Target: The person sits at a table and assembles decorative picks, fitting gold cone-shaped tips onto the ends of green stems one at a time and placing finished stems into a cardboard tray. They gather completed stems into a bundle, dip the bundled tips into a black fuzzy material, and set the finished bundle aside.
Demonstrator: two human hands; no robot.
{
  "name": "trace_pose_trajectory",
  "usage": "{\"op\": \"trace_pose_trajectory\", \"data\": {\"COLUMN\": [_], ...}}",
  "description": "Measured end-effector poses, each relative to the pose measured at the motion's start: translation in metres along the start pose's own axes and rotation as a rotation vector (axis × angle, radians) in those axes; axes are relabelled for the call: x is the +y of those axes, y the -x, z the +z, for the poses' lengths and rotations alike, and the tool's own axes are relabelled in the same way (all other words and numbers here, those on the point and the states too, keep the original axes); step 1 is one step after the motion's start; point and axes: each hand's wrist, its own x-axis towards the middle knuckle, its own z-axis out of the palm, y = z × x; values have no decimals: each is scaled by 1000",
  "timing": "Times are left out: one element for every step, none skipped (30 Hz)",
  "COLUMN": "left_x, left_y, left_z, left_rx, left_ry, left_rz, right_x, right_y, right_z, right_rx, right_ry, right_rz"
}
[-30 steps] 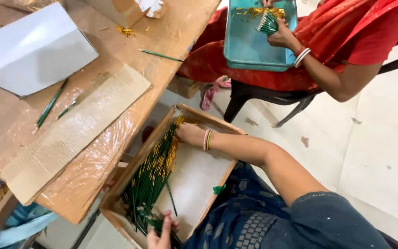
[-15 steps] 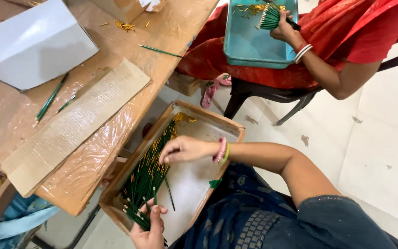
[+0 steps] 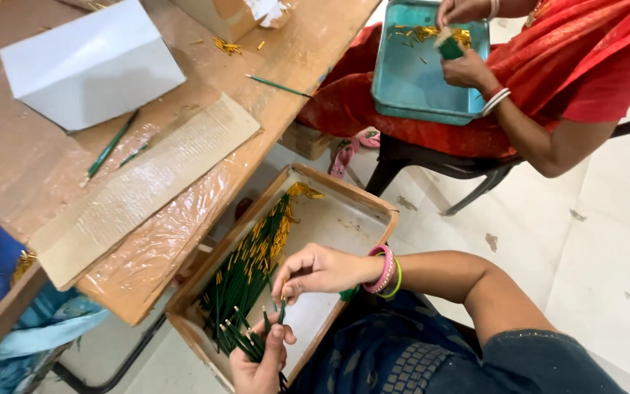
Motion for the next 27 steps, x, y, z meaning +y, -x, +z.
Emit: {"op": "trace_pose_trajectory", "data": {"left_x": [-4,-7,-11,-11,-10,-9,-10,-10,-11,-6,-1,3,5,6,7,4,1,-1,-3,-4,-5,3,11,20,16,12,10], "left_y": [0,0,0,0,-1,-1,-1,-1,-1,-1,0,0,0,0,-1,-2,-2,-3,-3,-3,-3,-4,-6,-8,-11,-15,-18], "left_z": [-2,-4,-5,-7,-7,-8,-9,-9,-9,-8,-7,-5,-5,-4,-3,-2,-2,-1,4,10,15,20,24,28,23,18,13], "left_rx": [2,10,18,19,28,37,41,23,5,9,-21,-51,-50,-54,-60,-60,-32,-5,-3,86,177,180,214,248,256,262,269], "left_ry": [-4,50,105,102,101,101,100,103,106,106,105,103,103,110,117,118,78,38,38,-152,-340,-338,-486,-633,-634,-706,-778], "left_rz": [6,5,5,11,-10,-32,-25,-9,4,9,-2,-12,-8,-24,-37,-30,-54,-78,-76,86,247,248,422,595,598,557,515], "right_x": [0,-1,-1,-1,-1,-2,-3,-4,-6,-5,-3,-2,3,8,13,21,28,36,40,44,48,52,57,61,52,41,31], "right_y": [-1,-3,-3,-4,-4,-4,-4,-3,-3,-3,-3,-3,-2,-1,0,1,2,3,3,2,1,-3,-8,-13,-20,-27,-35], "right_z": [1,2,2,3,2,2,3,3,4,6,8,9,12,16,18,20,23,25,27,29,31,26,21,17,10,3,-4], "right_rx": [-4,2,9,4,17,29,23,8,-6,-11,-14,-17,-20,1,22,18,69,119,116,171,226,223,232,240,232,143,49], "right_ry": [2,-22,-44,-42,-71,-100,-97,-60,-24,-22,5,33,35,25,18,23,16,8,9,18,27,29,170,312,312,619,924], "right_rz": [-6,14,33,28,37,47,43,10,-21,-23,-58,-92,-94,-113,-134,-137,-152,-168,-169,-152,-134,-133,-118,-103,-105,-73,-42]}}
